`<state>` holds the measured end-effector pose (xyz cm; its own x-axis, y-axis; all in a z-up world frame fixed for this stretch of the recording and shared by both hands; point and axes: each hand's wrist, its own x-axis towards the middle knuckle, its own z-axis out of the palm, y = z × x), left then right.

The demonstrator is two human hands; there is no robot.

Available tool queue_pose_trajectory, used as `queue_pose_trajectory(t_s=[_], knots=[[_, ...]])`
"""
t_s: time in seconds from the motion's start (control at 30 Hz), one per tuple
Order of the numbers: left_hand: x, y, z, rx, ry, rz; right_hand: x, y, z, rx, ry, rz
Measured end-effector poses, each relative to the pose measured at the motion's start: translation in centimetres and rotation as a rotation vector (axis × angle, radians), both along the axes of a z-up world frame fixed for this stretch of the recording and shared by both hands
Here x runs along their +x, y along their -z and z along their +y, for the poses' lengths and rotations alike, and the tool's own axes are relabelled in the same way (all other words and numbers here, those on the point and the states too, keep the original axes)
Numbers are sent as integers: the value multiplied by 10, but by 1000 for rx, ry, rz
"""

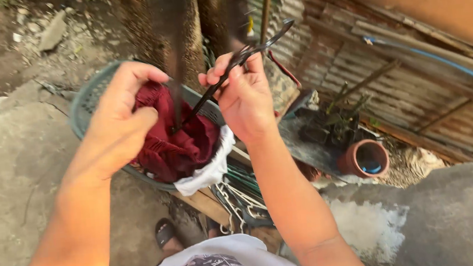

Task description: Hanging wet clothes on hangers and placing them on a laundry line outdoors.

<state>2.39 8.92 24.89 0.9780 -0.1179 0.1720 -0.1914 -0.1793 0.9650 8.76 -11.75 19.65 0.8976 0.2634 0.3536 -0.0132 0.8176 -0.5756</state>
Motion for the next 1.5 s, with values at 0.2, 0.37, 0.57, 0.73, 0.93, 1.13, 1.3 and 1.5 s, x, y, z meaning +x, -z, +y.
queue_pose_trajectory(t_s=[0.2,0.37,0.57,0.73,0.93,1.13,1.3,1.5], knots=[[-7,-27,85,-384,66,-200,25,38,26,-345,106,-106],[-9,-27,162,387,-183,-144,32,-22,23,-761,288,-290],[13,-24,199,791,-280,-159,24,-94,34,-1225,586,-569],[14,-43,181,820,-318,-404,11,-117,77,-1472,716,-976],[-16,-94,159,818,-321,-596,4,-140,104,-1460,858,-1057],[-4,-91,176,835,-285,-903,-4,-153,119,-1212,606,-804],[-12,-86,196,898,-226,-322,-7,-162,117,-1218,637,-911],[-43,-81,241,831,-309,-348,17,-116,129,-1400,447,-607]])
